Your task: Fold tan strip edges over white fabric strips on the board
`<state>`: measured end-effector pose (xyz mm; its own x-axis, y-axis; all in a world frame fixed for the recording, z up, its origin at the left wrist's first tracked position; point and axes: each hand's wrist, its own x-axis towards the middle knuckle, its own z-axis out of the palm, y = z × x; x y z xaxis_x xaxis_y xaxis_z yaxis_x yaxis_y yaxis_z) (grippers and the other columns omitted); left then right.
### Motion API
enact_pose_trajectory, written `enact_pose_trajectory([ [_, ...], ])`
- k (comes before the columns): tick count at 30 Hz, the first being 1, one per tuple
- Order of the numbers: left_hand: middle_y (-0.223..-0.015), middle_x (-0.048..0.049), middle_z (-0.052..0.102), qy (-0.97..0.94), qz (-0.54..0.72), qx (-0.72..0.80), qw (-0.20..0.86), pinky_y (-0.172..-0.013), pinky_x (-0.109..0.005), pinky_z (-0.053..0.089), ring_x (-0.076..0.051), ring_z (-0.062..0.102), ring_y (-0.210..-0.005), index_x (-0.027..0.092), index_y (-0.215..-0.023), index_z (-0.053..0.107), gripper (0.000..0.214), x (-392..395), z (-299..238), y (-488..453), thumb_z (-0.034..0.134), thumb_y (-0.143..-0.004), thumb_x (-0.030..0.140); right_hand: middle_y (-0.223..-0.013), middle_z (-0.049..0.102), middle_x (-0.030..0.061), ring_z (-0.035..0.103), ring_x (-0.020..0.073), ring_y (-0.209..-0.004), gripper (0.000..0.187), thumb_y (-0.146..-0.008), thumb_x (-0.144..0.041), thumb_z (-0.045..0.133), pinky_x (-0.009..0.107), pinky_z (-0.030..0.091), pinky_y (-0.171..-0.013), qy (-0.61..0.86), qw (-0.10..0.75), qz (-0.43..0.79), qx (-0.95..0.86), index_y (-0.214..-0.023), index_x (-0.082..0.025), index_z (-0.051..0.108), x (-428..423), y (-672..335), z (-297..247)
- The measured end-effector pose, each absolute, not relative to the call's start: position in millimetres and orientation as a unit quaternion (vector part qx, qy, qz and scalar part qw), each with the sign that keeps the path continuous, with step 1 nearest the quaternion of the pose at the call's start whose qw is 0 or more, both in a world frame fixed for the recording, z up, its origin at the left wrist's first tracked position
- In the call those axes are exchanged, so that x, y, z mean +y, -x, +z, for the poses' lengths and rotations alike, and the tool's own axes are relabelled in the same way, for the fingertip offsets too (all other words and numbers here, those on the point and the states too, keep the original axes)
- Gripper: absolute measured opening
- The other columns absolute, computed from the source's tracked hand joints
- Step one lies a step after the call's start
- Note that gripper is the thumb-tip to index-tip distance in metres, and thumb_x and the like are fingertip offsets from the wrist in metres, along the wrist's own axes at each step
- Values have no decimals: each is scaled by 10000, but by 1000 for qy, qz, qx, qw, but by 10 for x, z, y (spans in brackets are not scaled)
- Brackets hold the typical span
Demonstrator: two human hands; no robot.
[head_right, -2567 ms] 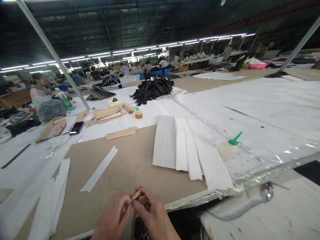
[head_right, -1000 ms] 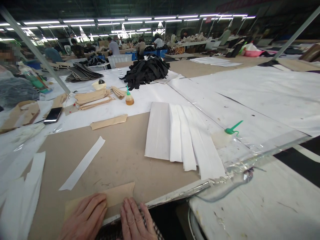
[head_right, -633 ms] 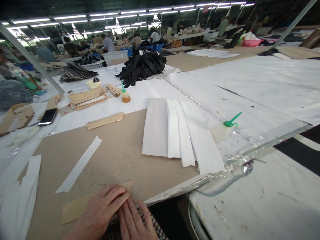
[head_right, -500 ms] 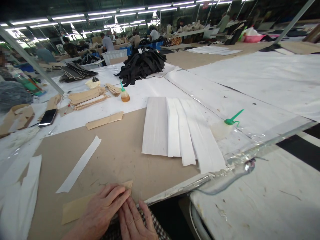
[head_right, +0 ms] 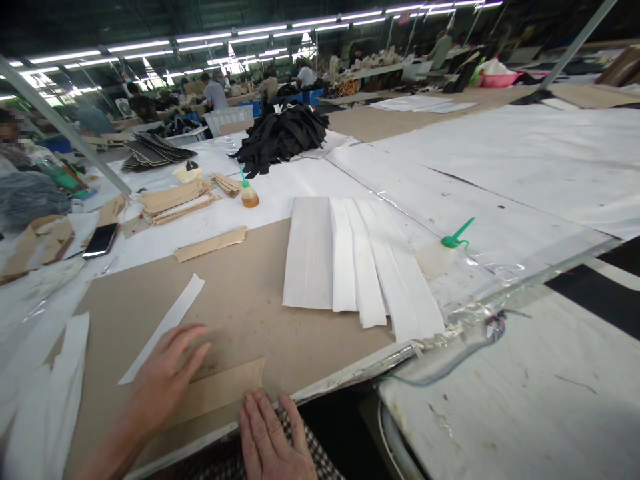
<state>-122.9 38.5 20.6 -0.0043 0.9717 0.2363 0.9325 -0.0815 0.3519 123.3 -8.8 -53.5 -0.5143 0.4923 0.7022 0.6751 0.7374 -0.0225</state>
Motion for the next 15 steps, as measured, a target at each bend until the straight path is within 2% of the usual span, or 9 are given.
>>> enact_pose_trajectory([
  [3,-1240,-143,607,-612,139,778,-19,-1054,-522,411,-371,525,-1189,170,-1189,609,544,478,231,1877,501,-892,613,-1364,647,71,404,255,-1433,309,-1009,-148,451,539,135,-1254,342,354,-125,-862,-1173,-163,712,-114,-1236,-560],
  [5,-1167,-179,634,-570,127,811,13,-1043,-543,398,-399,542,-1155,136,-1056,654,594,514,154,2227,524,-809,660,-1388,628,86,398,253,-1438,304,-1002,-154,466,533,142,-1253,342,346,-125,-865,-1195,-163,701,-127,-1228,-579],
  [8,-964,-137,691,-565,139,812,56,-966,-461,459,-345,618,-1012,183,-806,668,497,552,12,2475,514,-767,653,-1382,633,84,412,243,-1430,315,-997,-147,458,527,135,-1254,340,351,-116,-865,-1204,-162,694,-127,-1218,-585],
  [10,-916,-106,701,-577,153,799,71,-918,-390,479,-300,636,-967,215,-707,629,438,563,-16,2464,503,-775,629,-1373,641,70,445,230,-1409,323,-991,-125,446,516,134,-1257,342,362,-107,-860,-1186,-168,700,-116,-1241,-564],
  [12,-902,-77,698,-583,169,791,75,-841,-338,487,-256,642,-902,223,-724,600,406,536,55,2348,484,-818,601,-1371,643,56,491,217,-1375,341,-965,-84,463,489,182,-1252,334,365,-99,-863,-1200,-177,692,-103,-1308,-512],
  [15,-857,-20,667,-592,187,780,78,-732,-288,458,-198,619,-769,231,-863,576,365,379,344,2021,458,-911,573,-1348,659,62,581,214,-1290,461,-923,-57,530,414,384,-1167,323,377,3,-868,-1352,-212,601,-101,-1464,-370],
])
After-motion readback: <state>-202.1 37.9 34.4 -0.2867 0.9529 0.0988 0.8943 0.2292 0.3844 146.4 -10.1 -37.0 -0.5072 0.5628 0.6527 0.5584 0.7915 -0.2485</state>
